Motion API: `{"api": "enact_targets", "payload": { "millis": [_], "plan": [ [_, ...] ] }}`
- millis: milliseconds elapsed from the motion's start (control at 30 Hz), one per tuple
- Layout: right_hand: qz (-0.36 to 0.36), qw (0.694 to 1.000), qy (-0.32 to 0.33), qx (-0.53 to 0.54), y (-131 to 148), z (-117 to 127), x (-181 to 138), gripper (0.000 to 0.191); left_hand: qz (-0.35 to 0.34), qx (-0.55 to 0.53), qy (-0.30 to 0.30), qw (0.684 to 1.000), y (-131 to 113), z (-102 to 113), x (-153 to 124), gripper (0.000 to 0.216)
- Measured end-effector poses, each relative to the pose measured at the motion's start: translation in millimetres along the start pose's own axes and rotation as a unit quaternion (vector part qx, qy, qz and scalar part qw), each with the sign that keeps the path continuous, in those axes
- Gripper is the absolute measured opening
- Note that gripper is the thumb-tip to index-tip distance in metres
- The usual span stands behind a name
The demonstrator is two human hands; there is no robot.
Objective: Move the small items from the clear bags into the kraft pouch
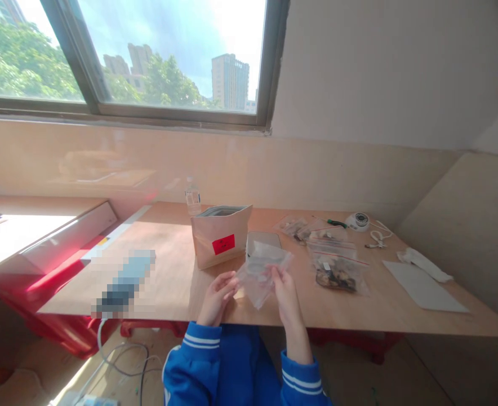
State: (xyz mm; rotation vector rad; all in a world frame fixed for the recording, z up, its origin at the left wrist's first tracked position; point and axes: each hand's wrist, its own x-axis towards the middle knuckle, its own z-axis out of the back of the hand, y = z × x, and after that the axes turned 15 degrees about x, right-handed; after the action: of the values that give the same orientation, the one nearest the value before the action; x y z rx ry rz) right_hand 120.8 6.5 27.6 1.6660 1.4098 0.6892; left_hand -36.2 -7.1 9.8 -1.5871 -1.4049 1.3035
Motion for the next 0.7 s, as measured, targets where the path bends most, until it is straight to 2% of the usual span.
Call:
{"api": "enact_targets", "payload": {
  "millis": [100, 233, 367, 467, 567, 700],
  "plan": [
    [0.010, 0.999, -0.032, 0.003, 6, 10, 0, 0.061, 0.011, 0.037, 0.026, 0.999, -10, 9, -5, 0.045],
    [0.047, 0.996, -0.064, -0.042, 5, 18, -1, 0.060, 0.003, 0.107, 0.025, 0.994, -14, 4, -12, 0.049],
    [0.029, 0.998, -0.001, -0.047, 2, 15, -2, 0.053, -0.028, 0.171, 0.037, 0.984, -13, -12, -16, 0.050],
    [-0.002, 0.998, 0.055, -0.039, 1, 11, -5, 0.053, -0.073, 0.176, 0.018, 0.982, -12, -22, -13, 0.049],
    [-0.033, 0.994, 0.100, -0.036, 0, 9, -9, 0.051, -0.088, 0.183, -0.011, 0.979, -11, -26, -7, 0.048],
    [-0.065, 0.988, 0.135, -0.037, -3, 12, -16, 0.046, -0.104, 0.196, -0.004, 0.975, -9, -24, -1, 0.049]
  ]
}}
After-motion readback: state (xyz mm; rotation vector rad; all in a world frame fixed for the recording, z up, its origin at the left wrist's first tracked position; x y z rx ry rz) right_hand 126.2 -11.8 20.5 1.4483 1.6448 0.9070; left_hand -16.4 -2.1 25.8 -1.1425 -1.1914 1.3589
